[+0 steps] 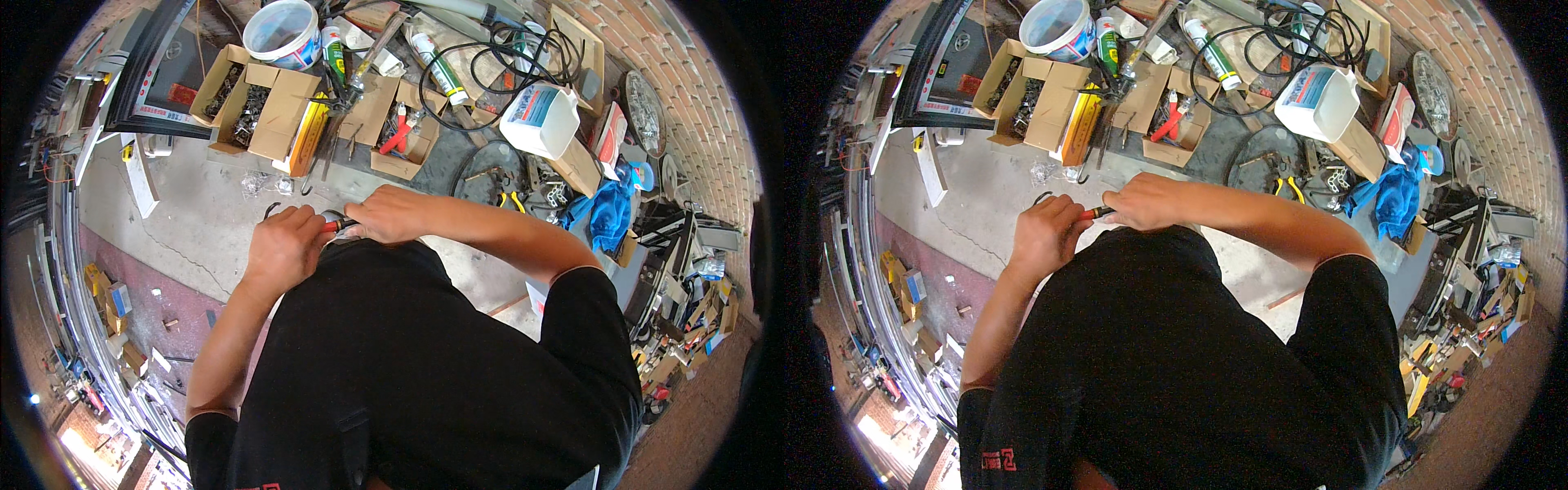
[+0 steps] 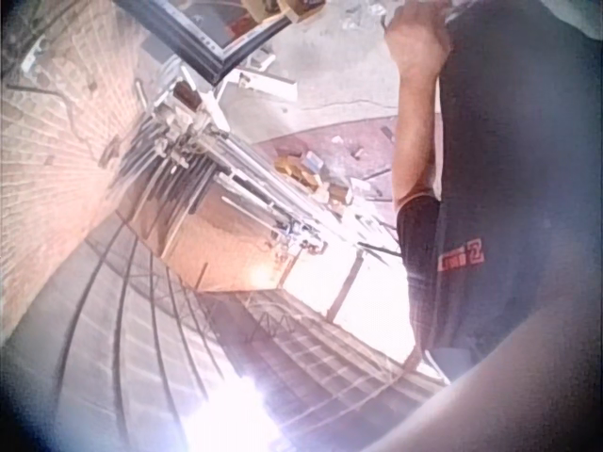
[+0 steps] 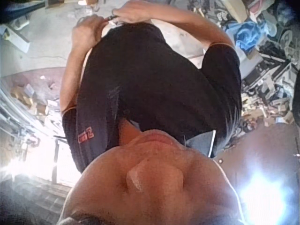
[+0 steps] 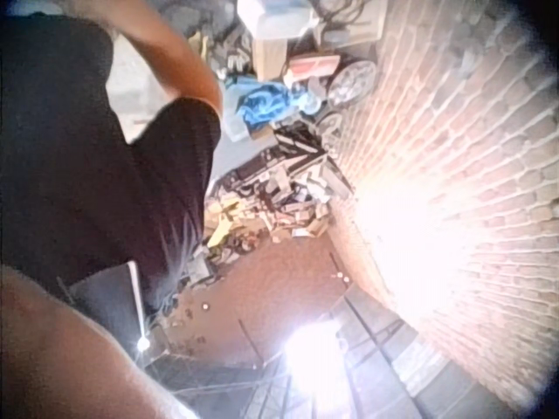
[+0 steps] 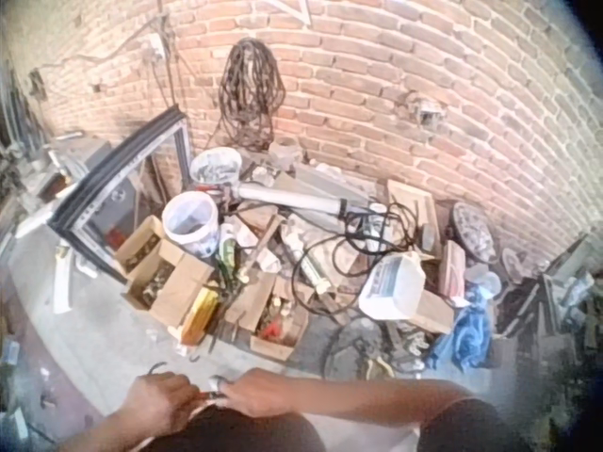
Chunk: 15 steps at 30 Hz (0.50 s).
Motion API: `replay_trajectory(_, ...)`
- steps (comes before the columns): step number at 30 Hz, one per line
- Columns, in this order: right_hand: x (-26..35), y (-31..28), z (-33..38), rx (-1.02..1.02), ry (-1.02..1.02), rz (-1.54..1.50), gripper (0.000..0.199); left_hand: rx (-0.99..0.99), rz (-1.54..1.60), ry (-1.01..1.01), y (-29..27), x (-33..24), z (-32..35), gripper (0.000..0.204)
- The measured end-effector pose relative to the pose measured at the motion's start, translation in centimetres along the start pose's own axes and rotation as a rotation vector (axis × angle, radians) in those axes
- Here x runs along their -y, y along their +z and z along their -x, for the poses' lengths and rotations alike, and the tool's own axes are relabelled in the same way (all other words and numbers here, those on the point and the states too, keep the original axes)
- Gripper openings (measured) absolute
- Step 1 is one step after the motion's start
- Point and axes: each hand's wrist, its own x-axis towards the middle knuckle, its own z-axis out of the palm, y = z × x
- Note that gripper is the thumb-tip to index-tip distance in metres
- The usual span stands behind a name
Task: The person uses a tape measure to measure the lengths of several metal frame profiles laid out on the floor. They then retrieve a red marker and a piece of paper, write down the measurements, and return to mark the metal profiles directly with the marker.
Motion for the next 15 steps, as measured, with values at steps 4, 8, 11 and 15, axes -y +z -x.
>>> replay_trajectory(4, 0.1, -0.1, 0.0, 0.031, 0.016, 0.049, 0.043, 0.036, 0.041, -0.014, 0.3, 0.1, 0.0, 0.014)
replay_trajectory(8, -0.2, -0.4, 0.1, 0.005, -0.007, 0.157, 0.041, 0.029, 0.156, -0.068, 0.8, 0.3, 0.0, 0.014)
replay_trajectory(11, -0.5, -0.5, -0.3, -0.014, 0.041, 0.184, 0.040, 0.029, 0.216, -0.185, 1.1, 0.8, -0.2, 0.017)
replay_trajectory(15, -0.6, -0.3, -0.7, -0.139, 0.099, 0.216, 0.034, -0.034, 0.347, -0.328, 1.6, 1.6, -0.3, 0.022)
